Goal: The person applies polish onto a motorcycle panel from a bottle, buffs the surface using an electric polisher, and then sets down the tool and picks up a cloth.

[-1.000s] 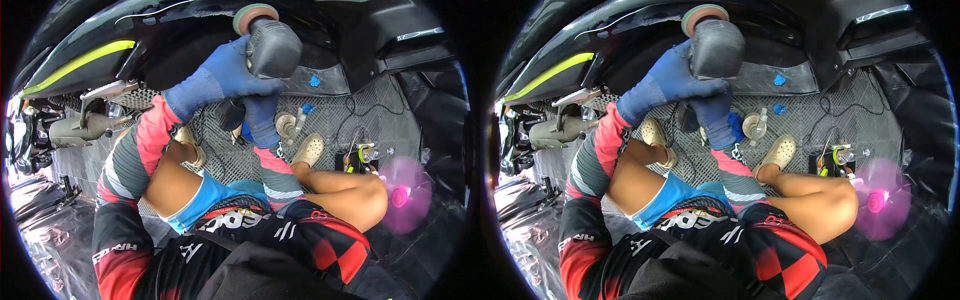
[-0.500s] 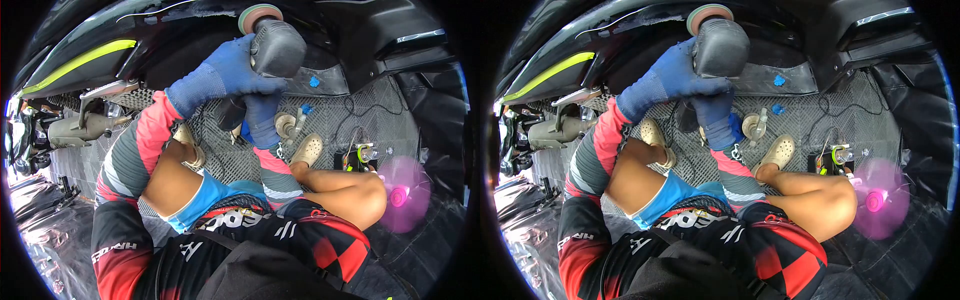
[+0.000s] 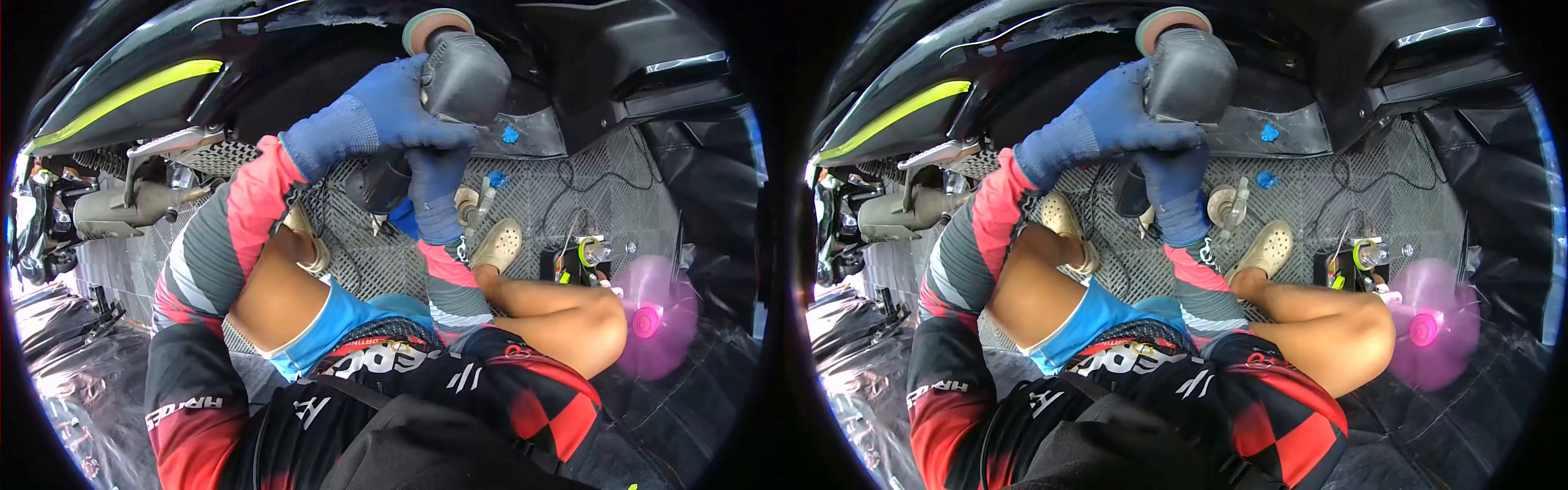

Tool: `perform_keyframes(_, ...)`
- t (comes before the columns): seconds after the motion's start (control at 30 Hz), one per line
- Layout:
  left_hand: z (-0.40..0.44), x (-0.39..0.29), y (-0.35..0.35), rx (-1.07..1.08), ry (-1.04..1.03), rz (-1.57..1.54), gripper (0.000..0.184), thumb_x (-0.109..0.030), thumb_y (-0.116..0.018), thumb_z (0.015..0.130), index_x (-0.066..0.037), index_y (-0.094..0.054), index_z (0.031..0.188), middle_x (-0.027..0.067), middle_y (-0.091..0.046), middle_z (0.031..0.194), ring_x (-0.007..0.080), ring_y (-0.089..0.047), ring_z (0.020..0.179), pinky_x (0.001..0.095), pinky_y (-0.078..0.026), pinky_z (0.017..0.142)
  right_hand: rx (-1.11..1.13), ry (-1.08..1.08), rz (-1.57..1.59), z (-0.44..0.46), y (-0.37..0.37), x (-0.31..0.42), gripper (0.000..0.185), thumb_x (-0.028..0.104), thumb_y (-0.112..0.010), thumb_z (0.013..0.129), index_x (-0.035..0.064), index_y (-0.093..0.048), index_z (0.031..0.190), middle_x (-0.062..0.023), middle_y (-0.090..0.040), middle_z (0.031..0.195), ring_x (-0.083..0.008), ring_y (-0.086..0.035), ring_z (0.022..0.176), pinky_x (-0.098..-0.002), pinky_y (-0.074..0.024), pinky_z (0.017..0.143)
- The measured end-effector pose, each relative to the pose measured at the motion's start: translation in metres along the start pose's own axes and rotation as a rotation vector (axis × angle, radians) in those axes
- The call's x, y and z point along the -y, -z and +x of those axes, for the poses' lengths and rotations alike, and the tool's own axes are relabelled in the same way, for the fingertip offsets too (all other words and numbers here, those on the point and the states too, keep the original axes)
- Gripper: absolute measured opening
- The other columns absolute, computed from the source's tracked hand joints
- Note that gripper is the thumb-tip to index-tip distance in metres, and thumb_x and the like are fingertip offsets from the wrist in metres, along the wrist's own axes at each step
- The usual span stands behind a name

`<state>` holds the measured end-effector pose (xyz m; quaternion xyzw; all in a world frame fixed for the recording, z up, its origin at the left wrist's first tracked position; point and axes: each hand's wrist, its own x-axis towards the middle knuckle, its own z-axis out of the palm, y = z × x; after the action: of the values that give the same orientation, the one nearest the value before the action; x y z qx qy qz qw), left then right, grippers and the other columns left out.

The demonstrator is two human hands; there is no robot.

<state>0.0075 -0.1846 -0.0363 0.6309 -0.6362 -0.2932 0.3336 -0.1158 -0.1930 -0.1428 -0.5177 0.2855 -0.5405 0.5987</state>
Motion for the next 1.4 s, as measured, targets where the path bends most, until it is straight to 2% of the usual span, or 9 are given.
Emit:
perform_keyframes(0.2, 0.022, 0.002, -0.012, 0.070, 0.024, -0.031, 0.077, -0.039, -0.087, 0.072, -0.001, -0.057, 0.131, 0.0130, -0.069, 0.118, 0.0216, -0.067, 0.107, 0.0364, -0.052, 0.097, -0.111, -0.017, 0.114, 0.005, 0.006, -0.003, 0.047, 0.009, -0.080, 0.065, -0.0017, -0.066, 0.109, -0.0107, -0.069, 0.104, -0.0171, -0.067, 0.095, -0.0351, -0.0545, 0.085)
perform_keyframes(0.33, 0.013, 0.000, -0.004, 0.067, 0.046, -0.026, 0.077, -0.039, -0.088, 0.072, -0.001, -0.057, 0.132, 0.0125, -0.069, 0.119, 0.0215, -0.066, 0.108, 0.0365, -0.052, 0.098, -0.094, 0.031, 0.082, 0.005, -0.001, -0.001, 0.041, 0.008, -0.079, 0.066, -0.0021, -0.067, 0.104, -0.0115, -0.070, 0.101, -0.0174, -0.068, 0.092, -0.0357, -0.0550, 0.084)
perform_keyframes(0.53, -0.024, 0.000, 0.012, -0.040, 0.066, -0.033, 0.076, -0.036, -0.090, 0.071, -0.002, -0.058, 0.131, 0.0113, -0.069, 0.120, 0.0196, -0.065, 0.109, 0.0357, -0.051, 0.099, 0.145, 0.075, -0.147, -0.003, -0.013, 0.003, 0.033, 0.010, -0.081, 0.067, 0.0002, -0.071, 0.096, -0.0111, -0.073, 0.091, -0.0193, -0.071, 0.083, -0.0361, -0.0569, 0.078)
perform_keyframes(0.63, -0.044, -0.005, 0.020, -0.134, 0.018, -0.117, 0.076, -0.036, -0.091, 0.071, -0.002, -0.058, 0.130, 0.0116, -0.068, 0.120, 0.0193, -0.066, 0.109, 0.0359, -0.052, 0.098, 0.274, -0.040, -0.125, -0.003, -0.021, 0.019, 0.036, 0.014, -0.084, 0.066, 0.0023, -0.072, 0.098, -0.0122, -0.074, 0.090, -0.0226, -0.073, 0.085, -0.0367, -0.0577, 0.076)
perform_keyframes(0.7, -0.054, -0.008, 0.025, -0.183, 0.060, -0.177, 0.073, -0.036, -0.090, 0.072, -0.002, -0.059, 0.128, 0.0115, -0.068, 0.120, 0.0191, -0.067, 0.107, 0.0364, -0.053, 0.096, 0.387, 0.104, -0.283, 0.001, -0.028, 0.022, 0.035, 0.019, -0.084, 0.062, 0.0030, -0.072, 0.090, -0.0102, -0.073, 0.089, -0.0221, -0.071, 0.082, -0.0389, -0.0547, 0.074)
perform_keyframes(1.13, -0.043, 0.002, 0.016, -0.154, 0.070, -0.150, 0.086, -0.046, -0.091, 0.067, -0.003, -0.055, 0.133, 0.0122, -0.069, 0.120, 0.0223, -0.068, 0.109, 0.0368, -0.052, 0.099, 0.317, 0.055, -0.211, -0.001, -0.019, 0.011, 0.031, 0.016, -0.082, 0.060, 0.0033, -0.072, 0.086, -0.0097, -0.073, 0.083, -0.0225, -0.070, 0.076, -0.0370, -0.0541, 0.071)
perform_keyframes(1.2, -0.035, 0.001, 0.014, -0.134, 0.053, -0.138, 0.088, -0.045, -0.090, 0.068, -0.003, -0.053, 0.135, 0.0128, -0.068, 0.123, 0.0229, -0.067, 0.111, 0.0368, -0.051, 0.101, 0.337, 0.002, -0.301, 0.005, -0.016, 0.018, 0.049, 0.027, -0.087, 0.065, 0.0045, -0.069, 0.104, -0.0126, -0.074, 0.097, -0.0284, -0.073, 0.089, -0.0387, -0.0588, 0.080)
perform_keyframes(1.33, -0.023, 0.000, 0.007, -0.105, 0.009, -0.132, 0.088, -0.044, -0.090, 0.068, -0.003, -0.052, 0.136, 0.0132, -0.067, 0.124, 0.0232, -0.066, 0.113, 0.0372, -0.050, 0.102, 0.290, 0.029, -0.267, 0.007, -0.002, 0.006, 0.049, 0.026, -0.086, 0.063, 0.0040, -0.069, 0.103, -0.0128, -0.074, 0.095, -0.0292, -0.074, 0.088, -0.0391, -0.0590, 0.079)
perform_keyframes(1.4, -0.017, 0.000, 0.003, -0.091, 0.027, -0.100, 0.081, -0.035, -0.092, 0.069, -0.003, -0.055, 0.134, 0.0111, -0.067, 0.124, 0.0196, -0.063, 0.113, 0.0369, -0.049, 0.101, 0.248, -0.017, -0.248, 0.007, 0.002, 0.002, 0.049, 0.027, -0.087, 0.061, 0.0040, -0.070, 0.100, -0.0124, -0.074, 0.094, -0.0289, -0.074, 0.087, -0.0394, -0.0591, 0.078)
